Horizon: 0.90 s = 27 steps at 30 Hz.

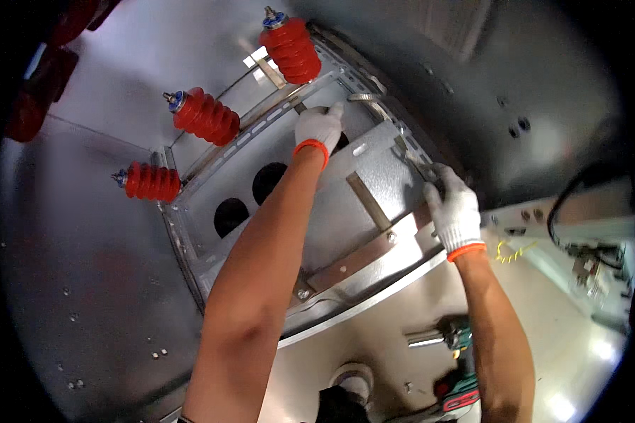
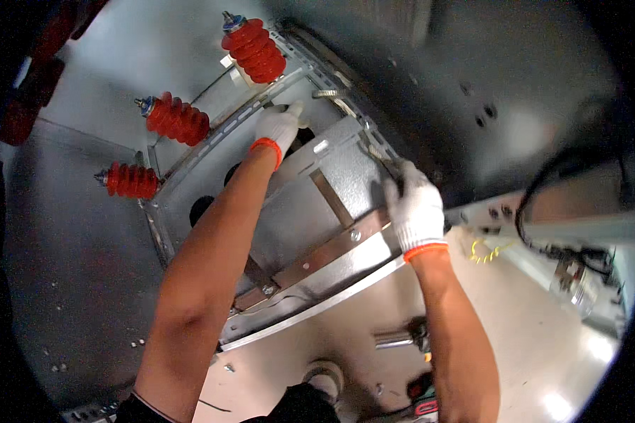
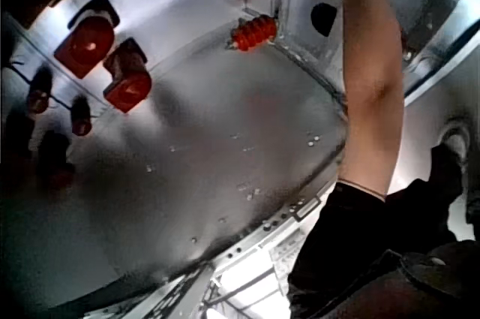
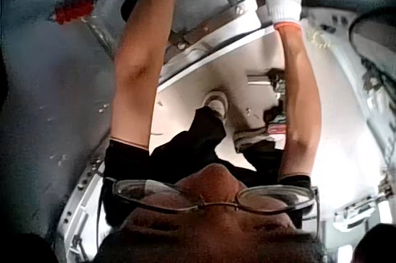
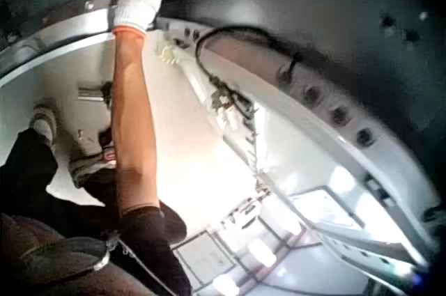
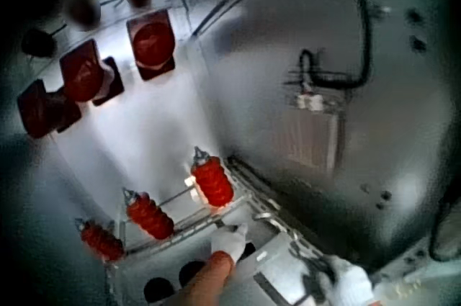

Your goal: The person works inside an open electrical cabinet, routing and securing cables with zip ties, then closes the cabinet door. They later use a cordless drill to tighten fasteners on red insulators inside another cabinet section.

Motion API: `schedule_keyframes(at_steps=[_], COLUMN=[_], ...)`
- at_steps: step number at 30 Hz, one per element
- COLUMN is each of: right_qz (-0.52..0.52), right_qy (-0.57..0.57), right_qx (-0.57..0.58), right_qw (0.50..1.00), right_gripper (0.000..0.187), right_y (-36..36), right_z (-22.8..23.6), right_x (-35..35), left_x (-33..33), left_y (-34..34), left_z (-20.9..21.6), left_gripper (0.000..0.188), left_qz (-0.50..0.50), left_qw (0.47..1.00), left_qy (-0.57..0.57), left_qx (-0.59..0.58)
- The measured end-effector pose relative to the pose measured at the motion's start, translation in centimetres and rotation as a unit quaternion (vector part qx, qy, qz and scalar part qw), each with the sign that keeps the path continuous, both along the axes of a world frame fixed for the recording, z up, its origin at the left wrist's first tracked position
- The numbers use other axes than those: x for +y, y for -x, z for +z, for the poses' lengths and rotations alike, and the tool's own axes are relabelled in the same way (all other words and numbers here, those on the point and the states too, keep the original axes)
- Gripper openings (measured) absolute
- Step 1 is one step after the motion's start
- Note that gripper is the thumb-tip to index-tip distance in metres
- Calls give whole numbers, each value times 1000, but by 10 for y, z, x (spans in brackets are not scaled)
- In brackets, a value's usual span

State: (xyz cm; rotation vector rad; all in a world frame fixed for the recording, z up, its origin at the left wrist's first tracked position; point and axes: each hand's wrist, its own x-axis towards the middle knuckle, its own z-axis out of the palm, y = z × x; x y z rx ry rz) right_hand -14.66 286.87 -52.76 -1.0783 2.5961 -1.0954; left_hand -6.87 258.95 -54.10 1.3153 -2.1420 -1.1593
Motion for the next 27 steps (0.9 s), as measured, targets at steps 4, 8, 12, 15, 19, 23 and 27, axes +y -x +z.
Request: schedule_keyframes(at_steps=[4, 8, 12, 15, 19, 23, 27], right_qz=[47, 49, 2, 28, 27, 0, 4], right_qy=[-4, -9, -43, -75, -58, -27, -66], right_qx=[-169, -172, -63, 43, 53, 96, 152], right_qw=[985, 984, 997, 996, 997, 995, 986], right_gripper=[41, 40, 41, 49, 44, 42, 48], right_y=[31, 48, 64, 55, 45, 40, 40], right_z=[-30, -29, -36, -51, -57, -62, -72], right_x=[-30, -40, -44, -45, -44, -45, -40], left_x=[11, -27, -27, -26, -5, 9, -20], left_y=[54, 66, 85, 101, 123, 127, 132], left_z=[20, -21, -17, -14, 33, 63, 28], left_gripper=[57, 53, 45, 37, 19, 16, 26], left_qz=[49, -20, -70, -31, -12, -40, -62], left_qw=[990, 982, 979, 969, 920, 862, 960], left_qy=[-130, -183, -123, -100, -157, -304, 191], left_qx=[-14, 39, 145, 226, 358, 405, 195])
